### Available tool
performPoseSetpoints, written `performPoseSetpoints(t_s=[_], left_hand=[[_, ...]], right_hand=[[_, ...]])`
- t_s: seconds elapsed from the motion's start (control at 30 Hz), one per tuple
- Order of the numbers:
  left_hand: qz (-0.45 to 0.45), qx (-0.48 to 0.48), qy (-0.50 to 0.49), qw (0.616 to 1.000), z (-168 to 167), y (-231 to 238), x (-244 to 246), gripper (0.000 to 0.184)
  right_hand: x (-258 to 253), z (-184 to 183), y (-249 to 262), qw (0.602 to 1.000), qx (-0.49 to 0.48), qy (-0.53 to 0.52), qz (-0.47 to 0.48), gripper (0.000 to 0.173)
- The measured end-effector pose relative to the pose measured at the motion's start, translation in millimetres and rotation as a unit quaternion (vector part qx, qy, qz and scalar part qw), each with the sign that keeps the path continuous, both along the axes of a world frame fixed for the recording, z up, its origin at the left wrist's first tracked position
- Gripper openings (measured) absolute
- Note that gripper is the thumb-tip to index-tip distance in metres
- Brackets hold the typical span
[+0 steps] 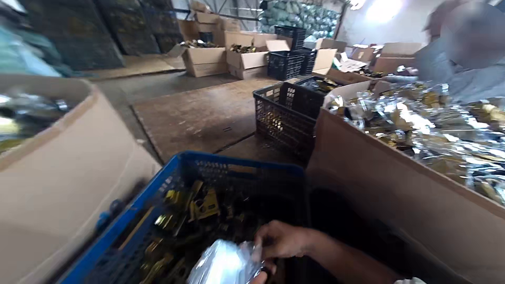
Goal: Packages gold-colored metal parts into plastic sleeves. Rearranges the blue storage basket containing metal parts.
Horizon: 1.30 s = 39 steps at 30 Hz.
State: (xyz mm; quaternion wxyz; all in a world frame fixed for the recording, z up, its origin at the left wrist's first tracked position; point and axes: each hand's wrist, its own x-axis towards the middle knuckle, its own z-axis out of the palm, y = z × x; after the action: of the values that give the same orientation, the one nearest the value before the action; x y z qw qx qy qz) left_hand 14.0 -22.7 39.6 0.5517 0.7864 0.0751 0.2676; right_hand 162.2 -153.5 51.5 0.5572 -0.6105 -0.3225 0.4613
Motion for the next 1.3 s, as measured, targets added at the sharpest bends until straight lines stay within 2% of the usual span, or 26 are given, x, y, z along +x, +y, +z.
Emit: performPoseSetpoints(t_s=[0.03,0.07,0.1,0.13,0.17,0.2,0.23,0.27,0.33,0.4,0.47,0.53,0.6,0.67,0.7,0.73,0.77,0.8,0.87,0.93,0.97,1.03,1.07,1.1,1.17,1.3], left_hand=[[-0.052,-0.131,-0.010,0.990,1.9,0.0,-0.7,0.045],[-0.070,-0.220,-0.011,0.973,2.8,0.9,-1.1,0.044],[-0.049,-0.247,-0.007,0.968,2.1,4.6,-1.0,0.042],[0.003,-0.213,-0.007,0.977,-1.6,11.5,-0.3,0.042],[0.070,-0.128,-0.011,0.989,-8.0,21.2,0.2,0.045],[0.153,-0.017,-0.010,0.988,-15.4,32.6,-0.4,0.050],[0.233,0.059,-0.004,0.971,-20.1,45.2,-1.1,0.055],[0.296,0.075,0.006,0.952,-21.6,59.4,-2.8,0.059],[0.351,0.019,0.012,0.936,-15.8,77.3,-9.6,0.063],[0.271,-0.122,-0.006,0.955,3.8,59.7,-19.8,0.054],[0.097,-0.229,-0.006,0.969,10.4,33.5,-26.8,0.040],[0.003,-0.235,0.006,0.972,5.1,22.6,-25.9,0.031],[0.042,-0.182,-0.020,0.982,1.0,33.5,-31.2,0.023],[0.203,-0.082,-0.003,0.976,-0.6,51.2,-38.4,0.031],[0.284,-0.041,0.020,0.958,-1.5,58.4,-38.9,0.044],[0.344,-0.031,0.033,0.938,-1.8,63.6,-37.8,0.055],[0.382,-0.045,0.019,0.923,-2.1,68.3,-36.1,0.057],[0.403,-0.072,-0.015,0.912,-1.0,72.0,-34.7,0.049],[0.414,-0.119,-0.083,0.899,3.9,78.6,-34.8,0.036],[0.431,-0.121,-0.111,0.887,6.7,85.5,-37.1,0.038],[0.444,-0.113,-0.115,0.881,8.7,88.0,-36.8,0.038],[0.473,-0.109,-0.112,0.867,18.4,87.8,-30.5,0.034],[0.476,-0.118,-0.111,0.865,24.2,86.6,-27.1,0.031],[0.476,-0.124,-0.105,0.864,29.7,85.0,-23.7,0.030],[0.463,-0.119,-0.097,0.873,28.7,83.6,-22.2,0.031],[0.429,-0.065,-0.077,0.898,2.8,86.4,-30.8,0.054]], right_hand=[[0.4,0.7,-0.2,1.000,0.010,0.017,0.004,0.008],[-0.2,2.6,-1.0,0.999,0.026,0.038,0.020,0.011],[-1.2,5.7,-2.5,0.997,0.043,0.051,0.046,0.013],[-3.3,9.9,-4.2,0.995,0.058,0.050,0.067,0.013],[-6.6,14.3,-5.2,0.995,0.067,0.037,0.071,0.012],[-9.8,17.0,-5.1,0.995,0.069,0.024,0.062,0.011],[-12.0,16.8,-4.7,0.996,0.076,0.023,0.050,0.014],[-13.6,14.9,-4.6,0.995,0.090,0.033,0.028,0.019],[-16.7,14.6,-4.2,0.994,0.084,0.047,-0.051,0.029],[-21.9,14.1,2.9,0.993,0.048,-0.005,-0.108,0.034],[-33.3,11.7,15.7,0.989,0.050,-0.128,-0.053,0.031],[-39.7,13.8,30.6,0.972,0.108,-0.200,0.064,0.027],[-28.7,21.8,44.2,0.965,0.126,-0.200,0.112,0.027],[0.9,29.1,58.3,0.980,0.084,-0.169,0.068,0.031],[21.3,27.9,66.6,0.983,0.053,-0.171,0.037,0.028],[42.5,23.4,75.7,0.981,0.013,-0.195,0.013,0.022],[62.4,15.3,86.0,0.975,-0.041,-0.218,-0.008,0.020],[80.7,2.9,96.6,0.966,-0.105,-0.236,-0.022,0.022],[108.1,-37.9,117.0,0.932,-0.224,-0.283,-0.027,0.030],[118.0,-87.9,133.3,0.884,-0.312,-0.348,0.022,0.034],[115.2,-104.7,139.1,0.859,-0.353,-0.365,0.068,0.041],[102.3,-127.8,144.6,0.819,-0.416,-0.370,0.142,0.065],[93.3,-130.7,146.0,0.805,-0.441,-0.361,0.165,0.073],[87.5,-134.7,145.1,0.797,-0.451,-0.359,0.180,0.073],[83.0,-142.2,136.1,0.798,-0.431,-0.375,0.193,0.061],[92.9,-114.2,122.8,0.781,-0.421,-0.393,0.241,0.063]])
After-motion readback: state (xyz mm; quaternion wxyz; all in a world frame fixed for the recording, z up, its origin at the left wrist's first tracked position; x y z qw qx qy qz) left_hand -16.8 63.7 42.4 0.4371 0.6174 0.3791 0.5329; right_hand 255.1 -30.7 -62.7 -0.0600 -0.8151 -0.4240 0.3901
